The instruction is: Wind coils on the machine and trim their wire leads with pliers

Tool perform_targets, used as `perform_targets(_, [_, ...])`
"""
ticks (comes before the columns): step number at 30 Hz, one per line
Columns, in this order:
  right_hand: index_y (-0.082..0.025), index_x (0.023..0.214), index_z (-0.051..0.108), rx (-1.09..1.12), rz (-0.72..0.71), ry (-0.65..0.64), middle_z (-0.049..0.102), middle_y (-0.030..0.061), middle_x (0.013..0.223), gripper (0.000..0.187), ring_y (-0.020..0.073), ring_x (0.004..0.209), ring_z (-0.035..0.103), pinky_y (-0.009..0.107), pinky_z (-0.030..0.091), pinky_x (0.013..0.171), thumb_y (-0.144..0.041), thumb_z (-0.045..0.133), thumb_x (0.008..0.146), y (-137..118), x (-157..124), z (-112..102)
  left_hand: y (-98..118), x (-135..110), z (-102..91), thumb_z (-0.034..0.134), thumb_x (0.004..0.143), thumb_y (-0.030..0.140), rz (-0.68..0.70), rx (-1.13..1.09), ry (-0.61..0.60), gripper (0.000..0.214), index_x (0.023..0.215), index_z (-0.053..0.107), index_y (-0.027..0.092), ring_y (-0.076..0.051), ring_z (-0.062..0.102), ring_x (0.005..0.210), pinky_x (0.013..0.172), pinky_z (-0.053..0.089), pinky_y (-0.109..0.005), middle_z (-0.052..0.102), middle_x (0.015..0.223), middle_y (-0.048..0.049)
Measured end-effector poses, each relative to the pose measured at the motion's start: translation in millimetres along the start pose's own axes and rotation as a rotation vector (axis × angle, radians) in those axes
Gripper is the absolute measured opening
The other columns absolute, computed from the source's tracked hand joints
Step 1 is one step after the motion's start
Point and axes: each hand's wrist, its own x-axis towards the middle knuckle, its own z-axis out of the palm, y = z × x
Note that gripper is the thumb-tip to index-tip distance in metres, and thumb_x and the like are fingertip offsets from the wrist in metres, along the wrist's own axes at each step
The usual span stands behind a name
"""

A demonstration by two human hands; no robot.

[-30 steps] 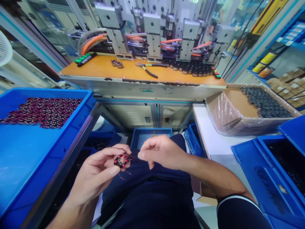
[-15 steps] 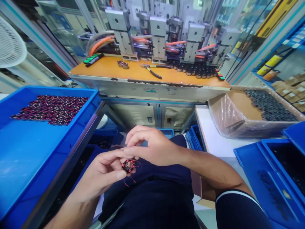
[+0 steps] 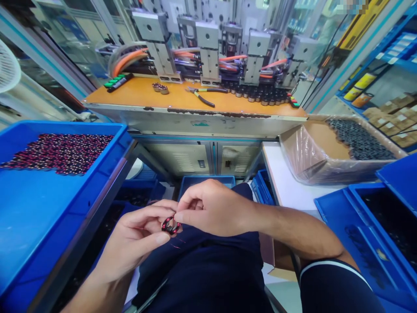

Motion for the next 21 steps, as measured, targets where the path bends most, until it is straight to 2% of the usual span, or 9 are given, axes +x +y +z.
perform_targets(3, [-0.009,0.079,0.068,-0.085,-0.037,-0.006,0.063,-0.0032,0.066,0.008,0.0048,0.06,0.054,0.014,0.043,0.057,-0.008,0.062,0.084,-1.7,-0.4,-0.7,-0.2,0.4,1.0,0.08,0.071,0.012,0.002,-0.021,-0.018,0.026,0.094,0.078,0.024,-0.013,0.067,0.087,0.076,0.055,-0.018,0.07,0.099,-0.0046])
perform_targets(8, [-0.01,0.079,0.069,-0.074,-0.164,0.019,0.064,-0.0031,0.071,0.009,0.0042,0.065,0.056,0.013,0.043,0.061,-0.008,0.063,0.086,1.5,-3.9,-1.0,-5.5,2.3,1.5,0.079,0.073,0.015,-0.034,-0.145,-0.08,0.027,0.098,0.077,0.025,-0.01,0.065,0.076,0.068,0.056,-0.019,0.067,0.101,-0.0043])
perform_targets(13, [-0.011,0.079,0.068,0.012,-0.177,0.035,0.066,-0.0018,0.076,0.009,0.0058,0.069,0.059,0.014,0.046,0.066,-0.011,0.064,0.087,7.5,-7.7,0.9,-6.7,4.8,4.0,0.081,0.072,0.019,-0.023,-0.189,-0.058,0.029,0.1,0.077,0.027,-0.011,0.064,0.075,0.067,0.056,-0.021,0.065,0.099,-0.0043])
perform_targets(21, [-0.011,0.08,0.068,0.023,-0.222,0.052,0.067,-0.0002,0.079,0.009,0.0071,0.072,0.06,0.016,0.046,0.069,-0.012,0.063,0.088,11.0,-10.8,3.0,-9.3,3.9,2.1,0.083,0.07,0.02,0.045,-0.149,-0.072,0.034,0.102,0.077,0.028,-0.009,0.062,0.074,0.068,0.056,-0.02,0.062,0.102,-0.0035])
